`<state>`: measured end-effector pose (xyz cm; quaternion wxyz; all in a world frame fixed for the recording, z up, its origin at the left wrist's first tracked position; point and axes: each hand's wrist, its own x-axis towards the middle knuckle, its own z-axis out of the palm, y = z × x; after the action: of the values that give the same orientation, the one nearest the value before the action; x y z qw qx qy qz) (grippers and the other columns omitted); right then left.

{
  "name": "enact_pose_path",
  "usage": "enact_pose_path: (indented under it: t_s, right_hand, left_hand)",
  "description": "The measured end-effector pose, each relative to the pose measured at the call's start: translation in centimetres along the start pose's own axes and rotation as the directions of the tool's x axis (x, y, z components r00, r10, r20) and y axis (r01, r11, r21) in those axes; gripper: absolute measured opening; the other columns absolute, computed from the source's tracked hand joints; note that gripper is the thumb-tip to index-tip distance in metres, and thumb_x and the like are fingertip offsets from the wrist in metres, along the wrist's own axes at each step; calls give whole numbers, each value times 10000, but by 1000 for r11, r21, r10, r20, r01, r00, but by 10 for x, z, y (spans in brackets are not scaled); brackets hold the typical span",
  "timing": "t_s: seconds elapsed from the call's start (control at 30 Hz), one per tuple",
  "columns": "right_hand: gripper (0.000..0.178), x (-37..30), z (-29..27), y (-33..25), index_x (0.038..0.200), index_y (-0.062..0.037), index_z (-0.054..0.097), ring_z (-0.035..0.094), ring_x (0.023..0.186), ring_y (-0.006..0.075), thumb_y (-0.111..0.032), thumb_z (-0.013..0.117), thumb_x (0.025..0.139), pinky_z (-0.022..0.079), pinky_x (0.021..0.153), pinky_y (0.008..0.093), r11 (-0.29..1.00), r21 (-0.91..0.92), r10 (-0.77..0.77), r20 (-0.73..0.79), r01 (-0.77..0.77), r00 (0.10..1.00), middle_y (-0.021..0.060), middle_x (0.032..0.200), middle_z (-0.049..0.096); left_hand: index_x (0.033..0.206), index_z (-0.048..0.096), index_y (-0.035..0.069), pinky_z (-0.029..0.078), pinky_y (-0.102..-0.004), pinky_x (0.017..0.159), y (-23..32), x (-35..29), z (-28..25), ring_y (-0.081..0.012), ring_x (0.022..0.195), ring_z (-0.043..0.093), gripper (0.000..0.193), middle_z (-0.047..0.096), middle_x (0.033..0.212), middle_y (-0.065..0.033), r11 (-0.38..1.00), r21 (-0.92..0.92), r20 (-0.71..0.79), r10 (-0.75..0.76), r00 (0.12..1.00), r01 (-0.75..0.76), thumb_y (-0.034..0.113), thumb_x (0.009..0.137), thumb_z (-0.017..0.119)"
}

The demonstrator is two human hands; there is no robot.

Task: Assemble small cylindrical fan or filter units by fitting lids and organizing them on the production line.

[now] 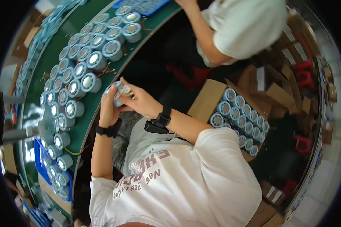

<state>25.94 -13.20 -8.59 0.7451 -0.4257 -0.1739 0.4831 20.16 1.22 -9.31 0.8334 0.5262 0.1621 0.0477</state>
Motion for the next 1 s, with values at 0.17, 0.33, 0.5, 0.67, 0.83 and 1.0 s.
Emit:
enact_pose_path:
  t_s: [0.17, 0.33, 0.5, 0.67, 0.83, 1.0]
  right_hand:
    - [465, 18, 9, 4, 1423, -60, 335, 532, 1172, 211, -125, 500, 993, 511, 956, 462, 991, 121, -35, -217, 62, 976, 84, 1283, 511]
    - [372, 23, 10, 6, 1333, -41, 423, 544, 1153, 208, -202, 489, 1004, 516, 943, 450, 1000, 5, -13, -99, 14, 995, 88, 1280, 516]
    - [371, 28, 19, 14, 1311, -22, 440, 551, 1133, 197, -234, 479, 1009, 527, 923, 430, 990, -86, -131, -209, 115, 969, 86, 1258, 531]
    - [365, 31, 26, 14, 1304, -13, 438, 556, 1119, 191, -228, 475, 1011, 532, 915, 412, 987, -147, -111, -302, 69, 947, 85, 1244, 540]
    - [343, 37, 27, 1, 1289, -8, 449, 562, 1103, 183, -222, 456, 1020, 530, 888, 366, 986, -154, -116, -316, 70, 942, 92, 1229, 549]
    - [316, 25, 18, -9, 1277, 9, 455, 571, 1047, 175, -180, 436, 1024, 502, 866, 314, 949, -314, -90, -368, -32, 925, 94, 1210, 555]
  left_hand:
    - [1098, 590, 0, 498, -271, 757, 0, 19, -7, -111, 872, 596, 451, 636, 990, -50, 996, -3, -67, 94, 993, -94, 367, 861, 704]
    - [1060, 601, -11, 501, -266, 754, 1, 17, -10, -110, 854, 604, 474, 648, 956, -60, 983, 7, -171, 180, 969, -181, 370, 819, 747]
    - [1063, 606, 1, 499, -262, 769, 13, 17, -9, -112, 875, 604, 477, 649, 970, -49, 988, 81, -143, 142, 979, -132, 383, 813, 744]
    - [1047, 609, 3, 506, -268, 758, 14, 16, -13, -113, 858, 614, 457, 662, 963, -56, 993, -38, -101, 109, 989, -113, 357, 800, 761]
    - [1057, 601, 9, 505, -266, 757, 9, 21, -6, -108, 847, 616, 443, 665, 953, -60, 972, -95, -154, 198, 968, -214, 334, 805, 765]
    - [999, 596, -17, 523, -272, 740, 19, 23, -7, -115, 834, 628, 412, 672, 930, -67, 959, -195, -168, 173, 971, -205, 269, 772, 786]
